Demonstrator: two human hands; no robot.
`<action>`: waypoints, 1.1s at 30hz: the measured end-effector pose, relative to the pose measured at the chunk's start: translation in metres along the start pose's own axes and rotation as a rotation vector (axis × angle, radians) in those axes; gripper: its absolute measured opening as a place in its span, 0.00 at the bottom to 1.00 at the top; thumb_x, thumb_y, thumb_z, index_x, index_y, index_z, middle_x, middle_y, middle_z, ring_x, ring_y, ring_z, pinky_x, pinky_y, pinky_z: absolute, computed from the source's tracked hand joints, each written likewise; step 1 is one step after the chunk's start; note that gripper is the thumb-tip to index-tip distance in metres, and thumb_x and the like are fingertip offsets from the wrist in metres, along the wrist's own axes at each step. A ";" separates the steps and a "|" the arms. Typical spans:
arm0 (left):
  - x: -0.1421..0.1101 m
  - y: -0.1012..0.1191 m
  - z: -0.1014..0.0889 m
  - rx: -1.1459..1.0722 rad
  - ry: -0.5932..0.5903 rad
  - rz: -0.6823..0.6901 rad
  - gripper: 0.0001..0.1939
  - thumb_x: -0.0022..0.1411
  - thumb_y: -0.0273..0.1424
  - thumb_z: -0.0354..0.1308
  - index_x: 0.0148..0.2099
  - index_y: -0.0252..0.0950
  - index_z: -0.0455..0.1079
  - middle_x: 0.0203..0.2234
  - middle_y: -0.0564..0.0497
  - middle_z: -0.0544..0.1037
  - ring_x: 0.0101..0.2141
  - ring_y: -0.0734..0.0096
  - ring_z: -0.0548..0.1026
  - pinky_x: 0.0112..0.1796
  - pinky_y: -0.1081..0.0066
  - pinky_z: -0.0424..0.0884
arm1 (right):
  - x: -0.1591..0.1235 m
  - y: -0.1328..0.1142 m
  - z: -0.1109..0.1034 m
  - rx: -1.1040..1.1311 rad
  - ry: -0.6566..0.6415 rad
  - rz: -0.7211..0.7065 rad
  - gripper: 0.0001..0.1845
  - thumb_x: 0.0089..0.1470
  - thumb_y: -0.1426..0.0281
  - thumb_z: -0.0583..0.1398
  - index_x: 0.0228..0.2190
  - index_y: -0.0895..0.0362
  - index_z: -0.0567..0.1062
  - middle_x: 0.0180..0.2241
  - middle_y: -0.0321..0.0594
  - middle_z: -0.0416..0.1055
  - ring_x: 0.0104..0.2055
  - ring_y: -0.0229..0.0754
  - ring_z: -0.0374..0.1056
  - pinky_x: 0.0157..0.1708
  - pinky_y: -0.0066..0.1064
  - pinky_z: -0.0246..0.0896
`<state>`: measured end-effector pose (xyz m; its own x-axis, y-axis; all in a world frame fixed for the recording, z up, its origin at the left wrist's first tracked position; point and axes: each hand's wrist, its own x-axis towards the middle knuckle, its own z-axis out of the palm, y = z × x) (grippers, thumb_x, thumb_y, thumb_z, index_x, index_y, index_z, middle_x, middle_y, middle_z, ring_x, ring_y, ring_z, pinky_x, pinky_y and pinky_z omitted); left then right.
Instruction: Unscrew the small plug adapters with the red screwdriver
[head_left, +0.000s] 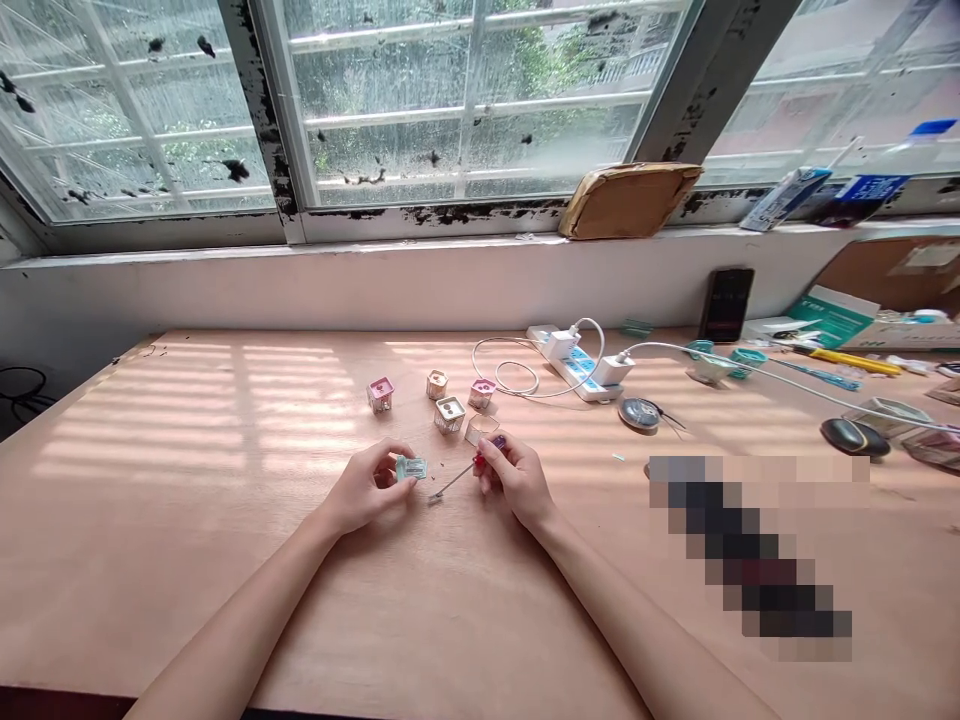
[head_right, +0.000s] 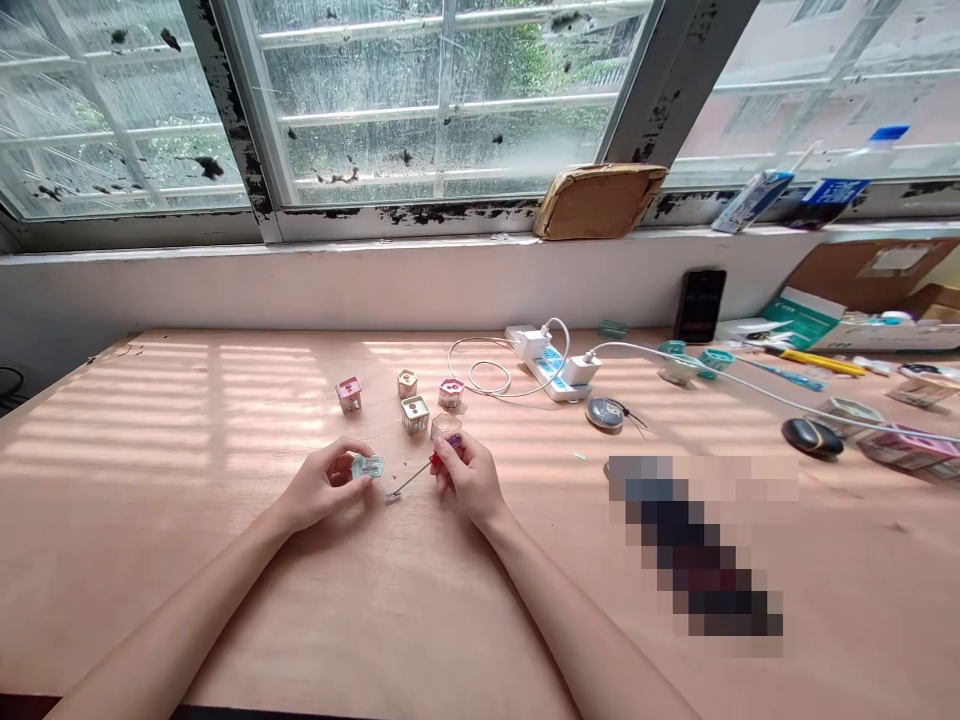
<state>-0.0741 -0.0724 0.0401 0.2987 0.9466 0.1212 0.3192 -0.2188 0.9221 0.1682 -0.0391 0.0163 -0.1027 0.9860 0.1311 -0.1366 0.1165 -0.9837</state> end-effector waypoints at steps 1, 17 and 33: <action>0.000 -0.001 -0.001 -0.001 0.008 -0.001 0.12 0.60 0.33 0.61 0.46 0.36 0.69 0.26 0.55 0.70 0.26 0.75 0.66 0.28 0.75 0.61 | 0.000 0.000 0.000 0.013 0.006 0.011 0.28 0.49 0.45 0.67 0.24 0.57 0.69 0.20 0.35 0.70 0.14 0.34 0.62 0.13 0.24 0.54; -0.004 0.001 0.008 0.160 -0.084 0.084 0.14 0.60 0.30 0.60 0.48 0.38 0.69 0.31 0.54 0.72 0.28 0.75 0.68 0.31 0.74 0.66 | 0.001 -0.004 0.002 0.167 0.116 -0.048 0.26 0.51 0.49 0.69 0.25 0.58 0.71 0.21 0.40 0.75 0.16 0.35 0.66 0.16 0.24 0.61; -0.004 0.004 0.010 0.156 -0.113 0.131 0.11 0.61 0.28 0.60 0.47 0.38 0.69 0.35 0.53 0.74 0.30 0.75 0.69 0.32 0.74 0.67 | -0.004 -0.005 0.007 0.113 0.080 -0.052 0.24 0.52 0.50 0.68 0.28 0.57 0.71 0.22 0.39 0.75 0.16 0.35 0.67 0.17 0.24 0.61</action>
<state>-0.0650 -0.0795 0.0399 0.4430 0.8769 0.1865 0.4031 -0.3807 0.8322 0.1628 -0.0448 0.0216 -0.0145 0.9859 0.1666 -0.2507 0.1577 -0.9551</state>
